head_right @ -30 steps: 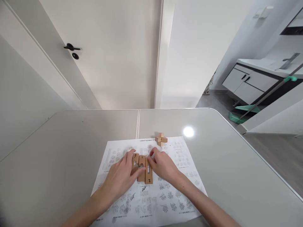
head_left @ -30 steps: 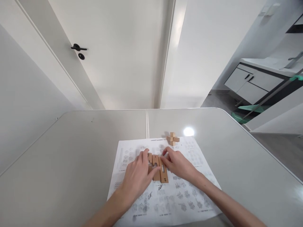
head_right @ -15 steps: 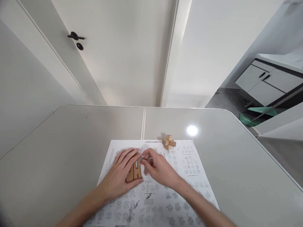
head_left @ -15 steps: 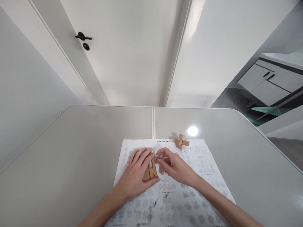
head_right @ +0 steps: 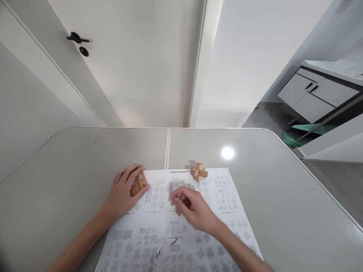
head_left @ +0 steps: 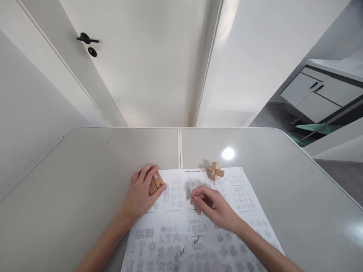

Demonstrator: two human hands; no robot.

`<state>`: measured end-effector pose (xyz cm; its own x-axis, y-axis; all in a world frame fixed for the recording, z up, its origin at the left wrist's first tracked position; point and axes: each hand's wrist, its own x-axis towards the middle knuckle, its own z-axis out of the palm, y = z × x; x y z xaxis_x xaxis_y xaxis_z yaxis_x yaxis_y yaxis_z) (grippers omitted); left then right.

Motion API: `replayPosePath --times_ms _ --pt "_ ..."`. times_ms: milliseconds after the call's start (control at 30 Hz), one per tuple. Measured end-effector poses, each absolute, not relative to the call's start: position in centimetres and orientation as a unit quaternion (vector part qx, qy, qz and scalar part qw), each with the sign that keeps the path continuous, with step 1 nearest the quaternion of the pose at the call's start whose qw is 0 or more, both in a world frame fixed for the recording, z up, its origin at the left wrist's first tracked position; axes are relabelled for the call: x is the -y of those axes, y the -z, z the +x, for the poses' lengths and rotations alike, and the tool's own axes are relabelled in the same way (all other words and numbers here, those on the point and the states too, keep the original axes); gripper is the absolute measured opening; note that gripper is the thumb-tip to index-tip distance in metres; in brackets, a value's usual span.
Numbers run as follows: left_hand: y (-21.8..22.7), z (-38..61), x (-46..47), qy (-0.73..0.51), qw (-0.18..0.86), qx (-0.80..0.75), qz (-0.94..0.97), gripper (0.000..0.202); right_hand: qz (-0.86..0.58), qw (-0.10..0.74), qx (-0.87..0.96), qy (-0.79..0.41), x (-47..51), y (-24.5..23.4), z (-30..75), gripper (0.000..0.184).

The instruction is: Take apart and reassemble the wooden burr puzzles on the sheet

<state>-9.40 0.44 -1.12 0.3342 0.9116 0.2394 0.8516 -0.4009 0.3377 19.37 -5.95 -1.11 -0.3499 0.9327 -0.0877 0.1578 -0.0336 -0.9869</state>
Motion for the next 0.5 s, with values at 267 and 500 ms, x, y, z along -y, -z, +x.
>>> replayPosePath --times_ms 267,500 --pt "1.37 -9.4 -0.22 -0.204 0.078 -0.55 0.806 0.062 -0.458 0.4 0.572 -0.55 5.99 1.61 19.67 0.03" --pt "1.6 -9.64 -0.36 -0.208 0.077 -0.55 0.805 0.061 -0.452 0.463 0.516 -0.561 5.95 1.99 19.6 0.023"
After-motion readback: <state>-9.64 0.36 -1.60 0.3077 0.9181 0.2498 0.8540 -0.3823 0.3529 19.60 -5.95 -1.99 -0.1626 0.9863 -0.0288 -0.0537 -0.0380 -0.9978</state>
